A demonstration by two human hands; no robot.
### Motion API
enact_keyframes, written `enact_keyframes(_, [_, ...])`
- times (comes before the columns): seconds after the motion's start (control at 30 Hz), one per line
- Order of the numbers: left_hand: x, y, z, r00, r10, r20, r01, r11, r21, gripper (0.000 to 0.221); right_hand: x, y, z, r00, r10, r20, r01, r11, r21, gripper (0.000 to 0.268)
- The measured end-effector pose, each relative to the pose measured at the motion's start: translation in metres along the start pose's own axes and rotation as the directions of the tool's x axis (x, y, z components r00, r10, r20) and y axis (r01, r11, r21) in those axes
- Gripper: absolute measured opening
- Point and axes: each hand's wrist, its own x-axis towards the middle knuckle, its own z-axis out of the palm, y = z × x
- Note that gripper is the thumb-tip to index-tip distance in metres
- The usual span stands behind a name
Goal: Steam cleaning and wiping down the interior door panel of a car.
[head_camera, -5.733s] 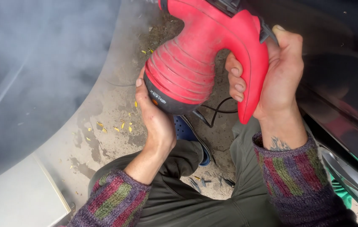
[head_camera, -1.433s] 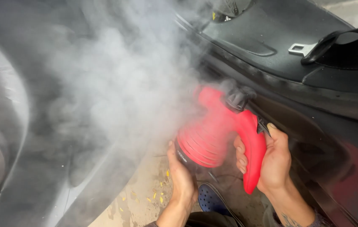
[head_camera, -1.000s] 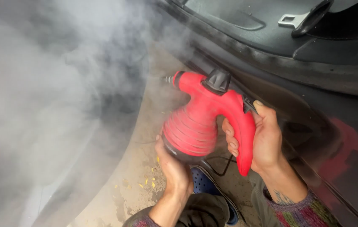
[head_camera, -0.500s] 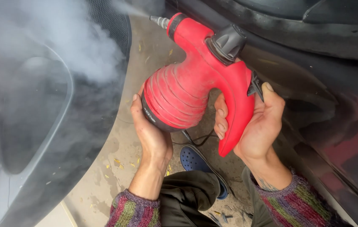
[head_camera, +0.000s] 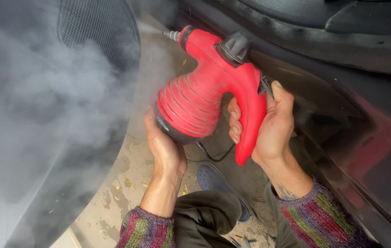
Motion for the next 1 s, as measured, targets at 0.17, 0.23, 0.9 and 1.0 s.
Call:
enact_keyframes(0.17, [0.003,0.008,0.002,0.975,0.211,0.066,-0.212,0.977,0.012,0.062,0.015,-0.003,0.002,0.996,0.016,0.089,-0.021,0.998,0.052,0.064])
enact_keyframes(0.23, [0.002,0.017,0.004,0.950,0.296,0.103,-0.302,0.952,0.048,0.061,0.024,-0.008,0.006,0.995,0.015,0.099,-0.022,0.997,0.070,0.063])
enact_keyframes(0.9, [0.006,0.011,-0.002,0.940,0.328,0.094,-0.341,0.916,0.211,0.063,0.034,-0.007,0.003,0.992,0.070,0.105,-0.081,0.991,0.109,0.060])
enact_keyframes(1.0, [0.007,0.010,-0.007,0.953,0.292,0.084,-0.304,0.927,0.222,0.063,0.032,-0.006,0.005,0.994,0.076,0.081,-0.083,0.992,0.090,0.058])
